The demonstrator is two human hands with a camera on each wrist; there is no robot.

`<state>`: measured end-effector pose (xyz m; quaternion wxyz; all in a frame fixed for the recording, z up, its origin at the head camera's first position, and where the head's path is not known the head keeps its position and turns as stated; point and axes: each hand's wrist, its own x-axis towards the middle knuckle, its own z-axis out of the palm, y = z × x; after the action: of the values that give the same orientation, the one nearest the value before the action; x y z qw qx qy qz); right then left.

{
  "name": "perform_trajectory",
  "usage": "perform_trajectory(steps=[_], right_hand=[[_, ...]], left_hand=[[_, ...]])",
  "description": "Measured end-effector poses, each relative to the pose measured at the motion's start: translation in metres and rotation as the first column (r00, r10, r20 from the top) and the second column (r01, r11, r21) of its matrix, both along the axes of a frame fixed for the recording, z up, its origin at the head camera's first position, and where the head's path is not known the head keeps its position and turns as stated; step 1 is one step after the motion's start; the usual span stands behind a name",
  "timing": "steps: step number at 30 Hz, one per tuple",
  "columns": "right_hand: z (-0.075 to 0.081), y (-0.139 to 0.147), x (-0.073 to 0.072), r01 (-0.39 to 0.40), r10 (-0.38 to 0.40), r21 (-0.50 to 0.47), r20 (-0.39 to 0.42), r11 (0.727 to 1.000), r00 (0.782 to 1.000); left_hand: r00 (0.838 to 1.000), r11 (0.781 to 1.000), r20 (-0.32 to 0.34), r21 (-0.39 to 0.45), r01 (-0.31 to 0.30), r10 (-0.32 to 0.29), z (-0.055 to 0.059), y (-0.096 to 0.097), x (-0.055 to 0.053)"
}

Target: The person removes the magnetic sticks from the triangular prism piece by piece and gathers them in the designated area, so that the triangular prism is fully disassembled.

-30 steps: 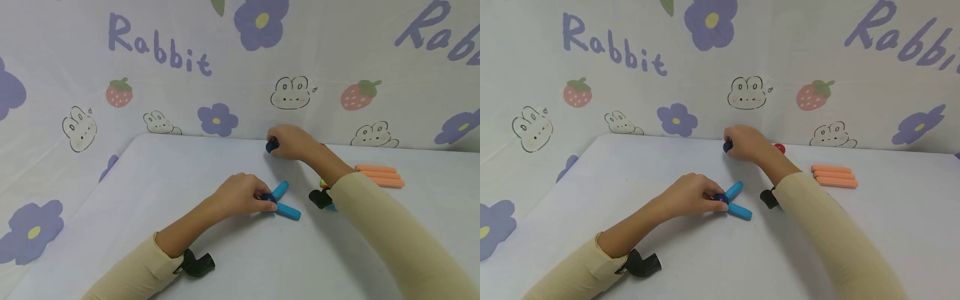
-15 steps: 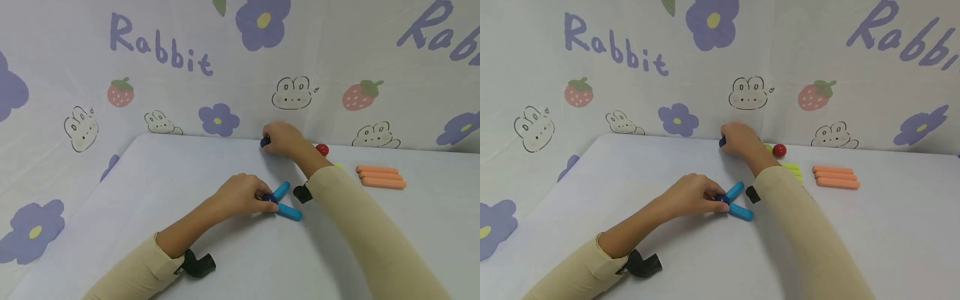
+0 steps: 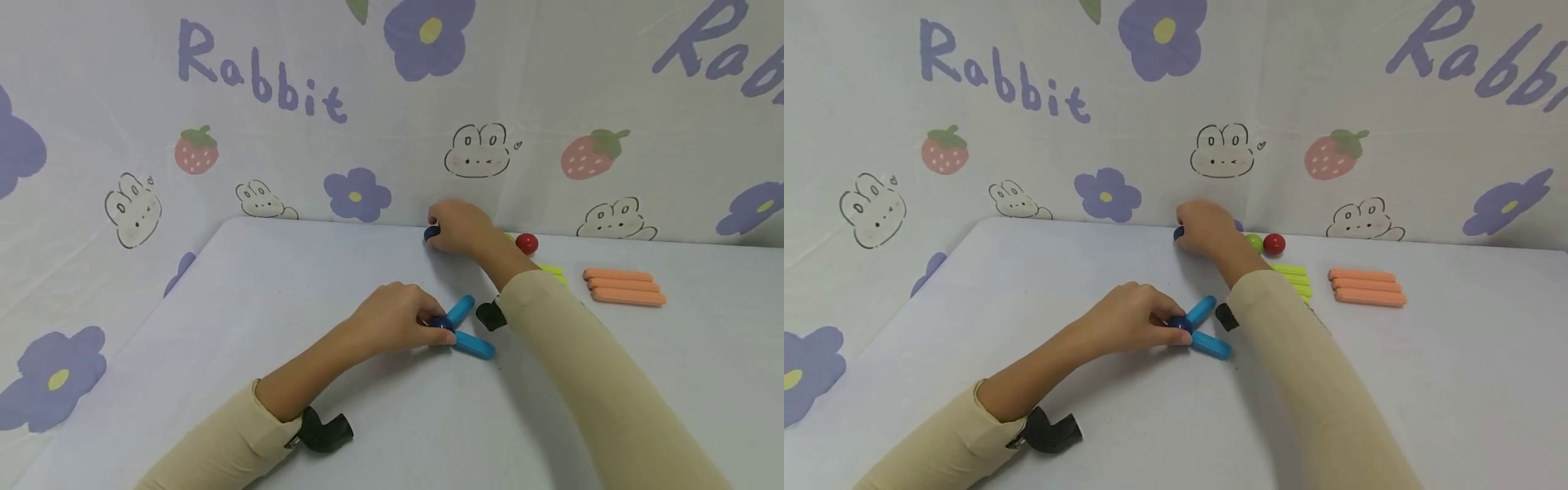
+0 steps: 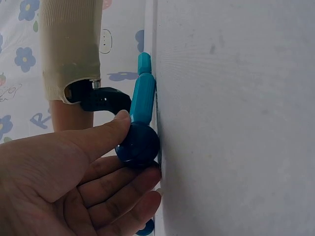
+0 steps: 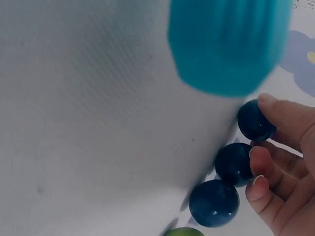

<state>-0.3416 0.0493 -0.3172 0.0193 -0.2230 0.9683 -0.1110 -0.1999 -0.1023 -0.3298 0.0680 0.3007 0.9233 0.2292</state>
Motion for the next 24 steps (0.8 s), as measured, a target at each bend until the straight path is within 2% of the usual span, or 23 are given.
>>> perform_trajectory(steps=[3,7,11,13,16,18,21,24], right_hand=[[0.006,0.004,0.001,-0.012,0.011,-0.006,-0.005,1.0,1.0],[0.028,0.012,0.008,-0.035,0.033,-0.063,-0.038,0.997,0.999],[0.048,0.022,0.03,-0.079,0.072,-0.139,-0.053,0.987,0.996],[0.051,0.028,0.045,-0.143,0.137,-0.14,-0.049,0.98,0.989],[0.045,0.038,0.071,-0.248,0.249,-0.087,0.008,0.965,0.968],[0.036,0.046,0.087,-0.327,0.328,-0.038,0.045,0.944,0.944],[0.021,0.054,0.106,-0.373,0.371,-0.003,0.098,0.928,0.923],[0.008,0.057,0.119,-0.372,0.369,0.003,0.098,0.928,0.924]], left_hand=[[1.0,1.0,0.013,-0.005,-0.003,0.003,0.0,0.001,0.0],[1.0,1.0,0.023,-0.005,-0.007,0.007,0.001,0.001,0.001],[1.0,1.0,0.027,0.0,-0.008,0.008,0.001,0.001,0.0],[1.0,1.0,0.027,0.003,-0.002,0.002,0.001,0.0,0.0],[1.0,1.0,0.024,0.009,0.003,-0.004,0.001,0.0,-0.001],[1.0,1.0,0.024,0.011,0.007,-0.007,0.001,0.0,-0.001],[1.0,1.0,0.031,0.005,0.005,-0.005,0.001,0.0,-0.001],[0.999,1.0,0.037,-0.007,-0.009,0.009,0.002,-0.001,0.0]])
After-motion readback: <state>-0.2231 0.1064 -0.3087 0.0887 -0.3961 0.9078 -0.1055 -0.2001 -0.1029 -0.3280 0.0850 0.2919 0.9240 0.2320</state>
